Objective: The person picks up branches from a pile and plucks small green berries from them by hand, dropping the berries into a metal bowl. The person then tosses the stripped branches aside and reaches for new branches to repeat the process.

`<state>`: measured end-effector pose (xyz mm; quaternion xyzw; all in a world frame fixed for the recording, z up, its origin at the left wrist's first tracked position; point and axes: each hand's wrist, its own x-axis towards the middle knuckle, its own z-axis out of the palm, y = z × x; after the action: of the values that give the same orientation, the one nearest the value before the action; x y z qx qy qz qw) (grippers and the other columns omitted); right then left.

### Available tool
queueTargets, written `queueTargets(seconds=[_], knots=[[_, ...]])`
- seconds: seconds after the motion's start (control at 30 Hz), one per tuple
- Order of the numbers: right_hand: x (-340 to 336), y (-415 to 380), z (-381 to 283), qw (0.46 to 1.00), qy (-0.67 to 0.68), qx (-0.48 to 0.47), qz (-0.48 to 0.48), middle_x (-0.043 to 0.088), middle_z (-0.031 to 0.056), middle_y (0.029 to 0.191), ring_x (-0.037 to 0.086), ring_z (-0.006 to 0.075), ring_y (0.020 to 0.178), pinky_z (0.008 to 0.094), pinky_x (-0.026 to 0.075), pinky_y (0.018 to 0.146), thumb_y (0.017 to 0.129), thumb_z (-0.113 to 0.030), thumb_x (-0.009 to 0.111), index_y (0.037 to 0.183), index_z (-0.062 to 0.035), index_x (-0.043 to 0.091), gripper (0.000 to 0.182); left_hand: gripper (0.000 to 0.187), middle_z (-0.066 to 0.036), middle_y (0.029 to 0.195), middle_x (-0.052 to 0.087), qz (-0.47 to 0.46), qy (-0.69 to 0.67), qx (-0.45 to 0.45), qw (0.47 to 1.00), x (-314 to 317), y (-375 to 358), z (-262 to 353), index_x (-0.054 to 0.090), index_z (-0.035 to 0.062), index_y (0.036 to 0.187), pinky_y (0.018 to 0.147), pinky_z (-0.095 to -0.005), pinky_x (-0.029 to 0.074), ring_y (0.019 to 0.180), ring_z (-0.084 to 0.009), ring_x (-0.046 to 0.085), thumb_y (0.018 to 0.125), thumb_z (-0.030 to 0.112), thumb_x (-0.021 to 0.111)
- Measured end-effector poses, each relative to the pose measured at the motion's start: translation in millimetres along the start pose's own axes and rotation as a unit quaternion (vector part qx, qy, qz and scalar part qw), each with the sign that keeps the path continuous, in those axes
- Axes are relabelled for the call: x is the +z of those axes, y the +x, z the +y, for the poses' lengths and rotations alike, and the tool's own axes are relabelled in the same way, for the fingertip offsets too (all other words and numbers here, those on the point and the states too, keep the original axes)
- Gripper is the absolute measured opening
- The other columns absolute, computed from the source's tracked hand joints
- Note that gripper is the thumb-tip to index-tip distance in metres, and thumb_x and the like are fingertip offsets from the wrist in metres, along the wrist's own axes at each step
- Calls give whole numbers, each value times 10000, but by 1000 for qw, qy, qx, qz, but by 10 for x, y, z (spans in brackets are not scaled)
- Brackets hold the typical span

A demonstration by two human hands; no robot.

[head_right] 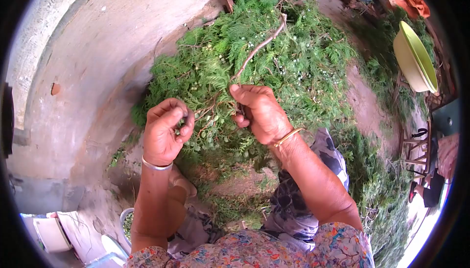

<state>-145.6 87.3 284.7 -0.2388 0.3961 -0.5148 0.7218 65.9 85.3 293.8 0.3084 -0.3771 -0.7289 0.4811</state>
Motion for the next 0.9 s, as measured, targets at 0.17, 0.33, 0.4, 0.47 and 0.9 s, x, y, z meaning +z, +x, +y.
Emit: queueTargets(seconds=[0.17,0.33,0.4,0.47,0.9], knots=[[-20,38,0,997,76,14,-17,345,-29,630,323,89,498,233,242,439,879,-186,588,713,-90,478,221,40,-34,623,567,32,277,0,960,163,-89,49,608,-21,818,405,-172,307,484,-49,448,801,15,608],[33,33,-15,996,80,47,13,361,-29,629,324,82,493,231,235,419,852,-197,627,719,-89,488,221,117,-5,660,586,119,403,109,901,120,-63,-282,616,-50,856,469,-181,379,543,-28,478,770,13,666],[97,24,-30,990,21,99,102,412,-15,633,331,73,492,218,227,384,814,-174,664,754,-69,549,167,130,-7,663,588,126,400,111,901,116,-40,-357,615,-56,865,472,-182,382,548,-27,480,769,14,668],[105,15,3,988,9,105,114,440,-6,644,338,69,495,211,220,370,801,-161,672,762,-61,574,145,167,-14,664,588,127,373,107,913,88,-12,-432,611,-64,910,452,-177,363,537,-31,470,771,11,664],[29,71,162,993,51,58,92,527,22,658,372,72,456,198,272,361,812,-93,658,766,-3,621,107,193,-47,649,557,189,81,-41,978,311,-60,-549,576,12,816,374,-182,300,503,-86,482,831,183,663]])
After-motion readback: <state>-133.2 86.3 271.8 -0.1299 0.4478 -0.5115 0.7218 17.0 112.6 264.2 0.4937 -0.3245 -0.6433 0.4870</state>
